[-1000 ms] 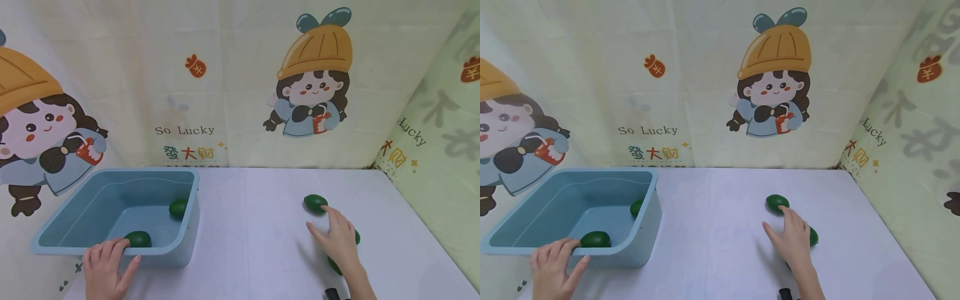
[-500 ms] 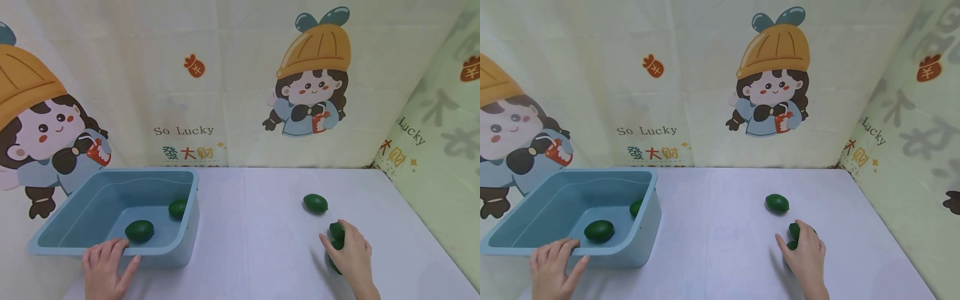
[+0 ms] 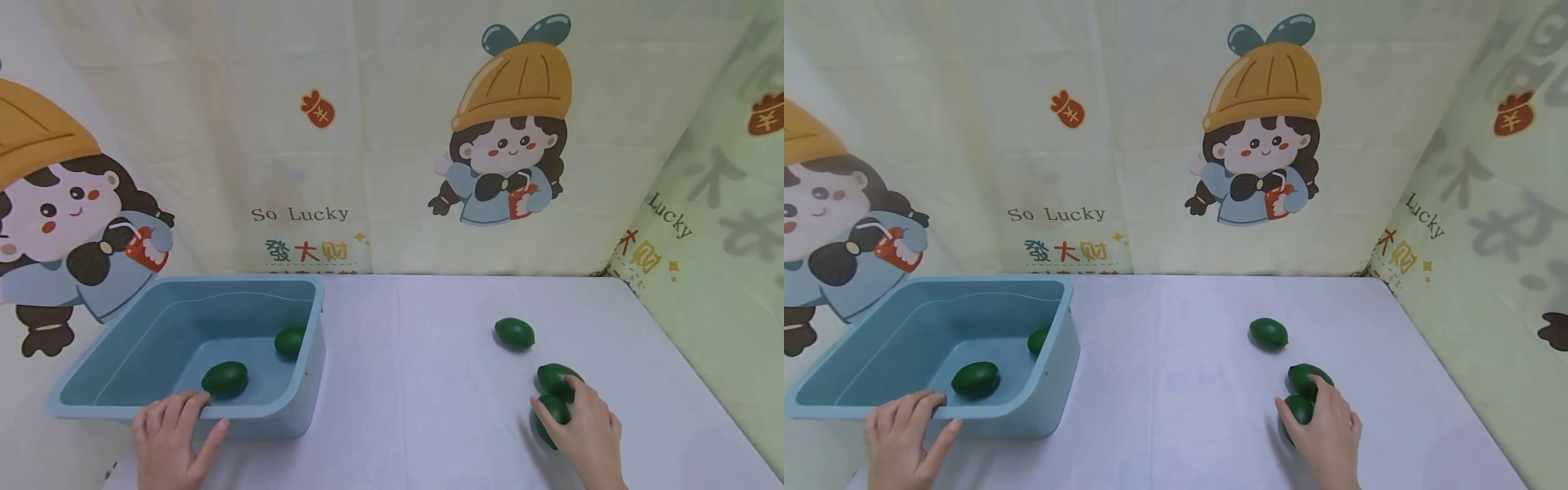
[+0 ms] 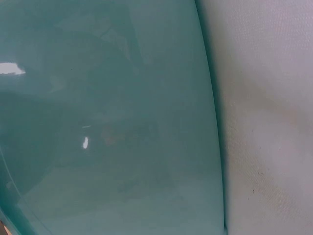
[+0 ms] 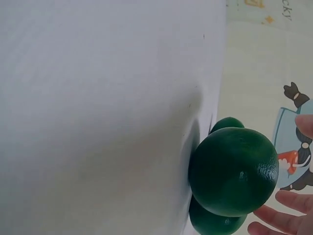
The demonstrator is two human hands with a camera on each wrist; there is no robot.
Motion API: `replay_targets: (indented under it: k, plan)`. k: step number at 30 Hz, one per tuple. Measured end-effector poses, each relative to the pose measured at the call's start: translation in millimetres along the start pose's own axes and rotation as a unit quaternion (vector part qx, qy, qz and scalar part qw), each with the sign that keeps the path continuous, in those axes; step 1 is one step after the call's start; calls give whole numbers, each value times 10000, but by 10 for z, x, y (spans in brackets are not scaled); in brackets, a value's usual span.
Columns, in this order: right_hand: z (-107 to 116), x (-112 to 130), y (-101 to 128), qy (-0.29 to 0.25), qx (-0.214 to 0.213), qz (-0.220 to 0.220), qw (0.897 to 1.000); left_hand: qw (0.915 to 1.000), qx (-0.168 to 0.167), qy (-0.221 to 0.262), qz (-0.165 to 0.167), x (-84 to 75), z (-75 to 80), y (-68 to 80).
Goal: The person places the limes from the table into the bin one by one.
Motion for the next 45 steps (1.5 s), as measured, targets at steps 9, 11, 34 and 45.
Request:
replay_targets:
  k: [9, 11, 34, 45]
  plan:
    - [-45, -68, 55, 157, 250, 31, 9996, 10000, 6, 25, 19, -21, 6, -4]
    - [-60, -81, 62, 210, 325, 38, 9992, 10000, 26, 23, 57, -21, 5, -5]
    - [-287, -197, 78, 717, 1479, 32, 9864, 9991, 209, -164, 337, -19, 1, -11]
    - [-359, -209, 82, 873, 1794, 69, 9799, 9993, 201, -155, 292, -26, 1, -15]
Point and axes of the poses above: each hand's wrist, its own y-axis away from the middle knuckle, its own z-axis out of the back of the hand, x = y × z, the point moved 8 cm from there along -y, towards the middle knuckle, and after that the axes turned 14 degrees about y, right-handed, at the moved point
